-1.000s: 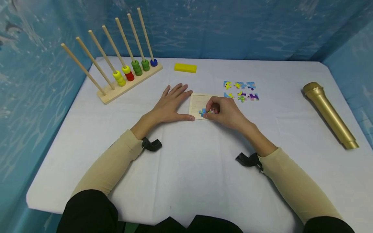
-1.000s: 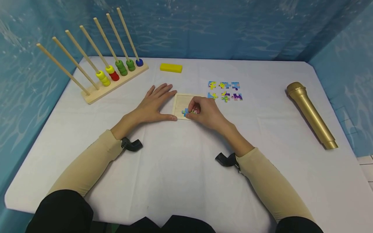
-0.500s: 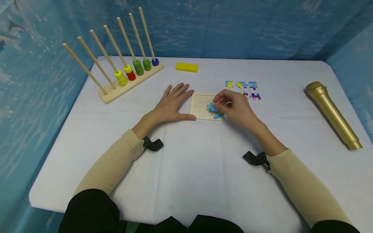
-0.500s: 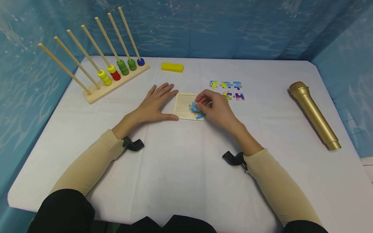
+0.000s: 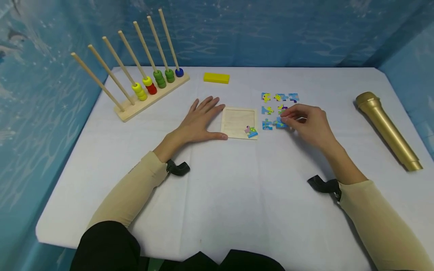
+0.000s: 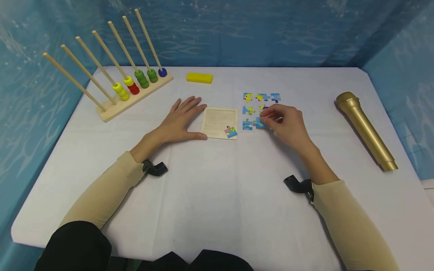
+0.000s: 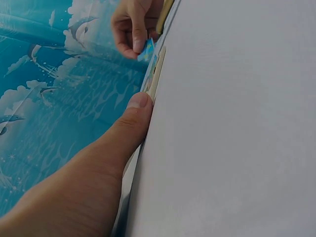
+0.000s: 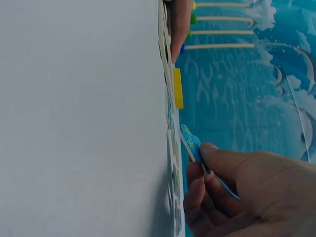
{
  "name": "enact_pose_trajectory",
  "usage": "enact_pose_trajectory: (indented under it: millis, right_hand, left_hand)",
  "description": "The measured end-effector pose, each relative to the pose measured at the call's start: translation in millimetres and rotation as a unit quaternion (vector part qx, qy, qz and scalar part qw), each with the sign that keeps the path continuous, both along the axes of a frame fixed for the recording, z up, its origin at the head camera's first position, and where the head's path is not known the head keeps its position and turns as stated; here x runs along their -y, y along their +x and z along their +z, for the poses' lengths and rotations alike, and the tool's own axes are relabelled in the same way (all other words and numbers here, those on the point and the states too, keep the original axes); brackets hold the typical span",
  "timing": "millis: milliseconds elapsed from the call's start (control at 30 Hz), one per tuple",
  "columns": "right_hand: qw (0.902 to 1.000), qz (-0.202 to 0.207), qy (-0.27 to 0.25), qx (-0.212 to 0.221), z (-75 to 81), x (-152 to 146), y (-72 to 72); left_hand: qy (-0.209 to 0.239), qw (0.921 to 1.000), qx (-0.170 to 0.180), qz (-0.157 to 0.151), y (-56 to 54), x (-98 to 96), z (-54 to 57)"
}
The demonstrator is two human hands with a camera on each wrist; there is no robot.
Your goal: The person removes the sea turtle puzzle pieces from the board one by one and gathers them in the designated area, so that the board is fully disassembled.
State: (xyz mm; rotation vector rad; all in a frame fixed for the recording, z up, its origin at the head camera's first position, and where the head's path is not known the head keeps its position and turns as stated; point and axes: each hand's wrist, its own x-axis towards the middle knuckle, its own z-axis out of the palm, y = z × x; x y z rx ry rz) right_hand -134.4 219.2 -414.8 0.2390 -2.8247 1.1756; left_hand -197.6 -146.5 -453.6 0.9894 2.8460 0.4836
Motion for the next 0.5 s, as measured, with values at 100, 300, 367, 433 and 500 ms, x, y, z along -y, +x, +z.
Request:
enact_pose_trajectory:
  millis: [100,300,367,433,500]
  right_hand:
    - [0.9999,-0.009,0.013,-0.004,-3.4,-8.3,-0.5]
    - [0.9988,-0.008,0.043,-0.023,-9.9,-15.4,-2.7]
    - [0.9981,-0.007,0.052,-0.032,-9.4,-16.5,-3.1]
    - [0.9978,-0.002,0.056,-0.036,-9.1,-17.9,-4.2]
    - [0.9978,0.0,0.058,-0.032,-8.7,-18.5,-4.5]
  left_hand:
    - [0.0,1.0,0.001,0.0,-0.1,0.5,-0.9]
    - [0.003,1.0,0.0,-0.003,-0.2,1.1,-1.1]
    - [0.003,1.0,-0.001,-0.003,-0.4,0.9,-0.9]
    - [0.002,1.0,-0.002,-0.002,-0.7,0.5,-0.8]
    - [0.002,1.0,-0.001,-0.001,-0.7,0.0,-0.9]
